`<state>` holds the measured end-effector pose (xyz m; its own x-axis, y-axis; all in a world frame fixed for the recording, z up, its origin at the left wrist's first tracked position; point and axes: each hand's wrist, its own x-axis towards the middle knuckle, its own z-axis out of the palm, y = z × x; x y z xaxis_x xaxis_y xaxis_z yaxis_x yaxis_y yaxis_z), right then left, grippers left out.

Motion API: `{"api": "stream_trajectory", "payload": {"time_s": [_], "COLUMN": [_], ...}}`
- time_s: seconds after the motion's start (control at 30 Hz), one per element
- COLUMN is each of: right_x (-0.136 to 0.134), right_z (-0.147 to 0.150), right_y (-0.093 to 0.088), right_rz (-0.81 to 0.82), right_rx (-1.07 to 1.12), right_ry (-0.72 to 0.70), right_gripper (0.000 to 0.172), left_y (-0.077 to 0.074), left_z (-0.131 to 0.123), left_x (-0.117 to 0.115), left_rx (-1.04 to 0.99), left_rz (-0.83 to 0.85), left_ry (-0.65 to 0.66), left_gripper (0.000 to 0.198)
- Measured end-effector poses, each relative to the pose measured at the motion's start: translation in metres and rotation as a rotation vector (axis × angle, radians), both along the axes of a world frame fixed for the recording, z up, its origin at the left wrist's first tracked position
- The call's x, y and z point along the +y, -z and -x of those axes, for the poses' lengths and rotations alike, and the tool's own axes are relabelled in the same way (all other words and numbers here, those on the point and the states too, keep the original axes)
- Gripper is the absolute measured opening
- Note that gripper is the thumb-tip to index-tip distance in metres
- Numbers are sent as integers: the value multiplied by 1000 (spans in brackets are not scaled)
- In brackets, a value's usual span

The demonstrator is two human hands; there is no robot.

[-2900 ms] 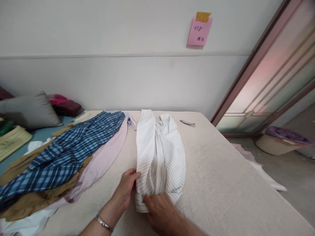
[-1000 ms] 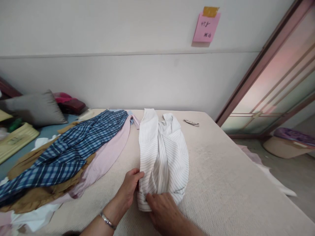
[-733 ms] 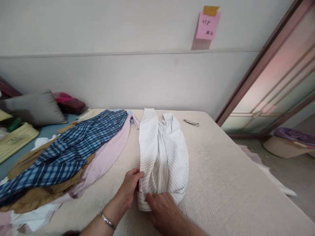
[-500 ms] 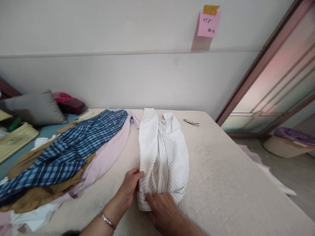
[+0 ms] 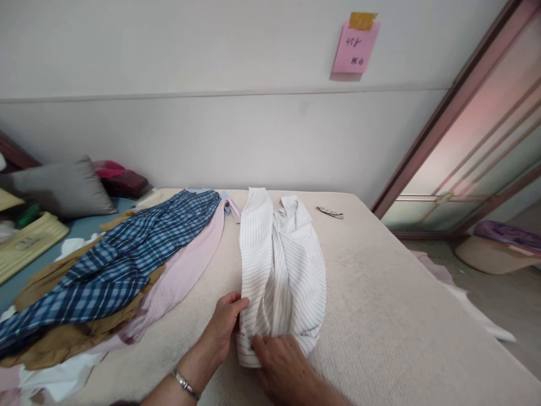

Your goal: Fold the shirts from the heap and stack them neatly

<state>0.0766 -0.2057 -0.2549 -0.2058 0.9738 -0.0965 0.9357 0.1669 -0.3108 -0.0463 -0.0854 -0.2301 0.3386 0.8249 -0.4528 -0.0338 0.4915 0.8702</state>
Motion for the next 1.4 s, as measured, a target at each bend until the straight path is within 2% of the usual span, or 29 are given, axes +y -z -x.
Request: {"api": "stream_trajectory", "payload": {"time_s": [0.23,0.47,0.83,1.03,1.4], "right_x": [0,-1,1,0,-1], "right_z": [-1,-1,0,0,-1], "right_y": [0,1,-9,-5,0], "right_rz": [-4,-8,19,14,4], "right_rx": [-9,-7,-15,-13,9], "right_ry": [-8,-13,-4,-4,-5], "right_gripper": [31,32,29,30,32], "left_y": [-5,1,-2,0,-6], "left_z": [0,1,0,1,0], "left_x": [-2,-1,-1,-1,-2], "left_rx": [17,-4,23,8,4], "left_rz": [9,8,13,10,7], "left_ry": [11,19,6,18,2], "left_gripper": [28,26,27,26,26]}}
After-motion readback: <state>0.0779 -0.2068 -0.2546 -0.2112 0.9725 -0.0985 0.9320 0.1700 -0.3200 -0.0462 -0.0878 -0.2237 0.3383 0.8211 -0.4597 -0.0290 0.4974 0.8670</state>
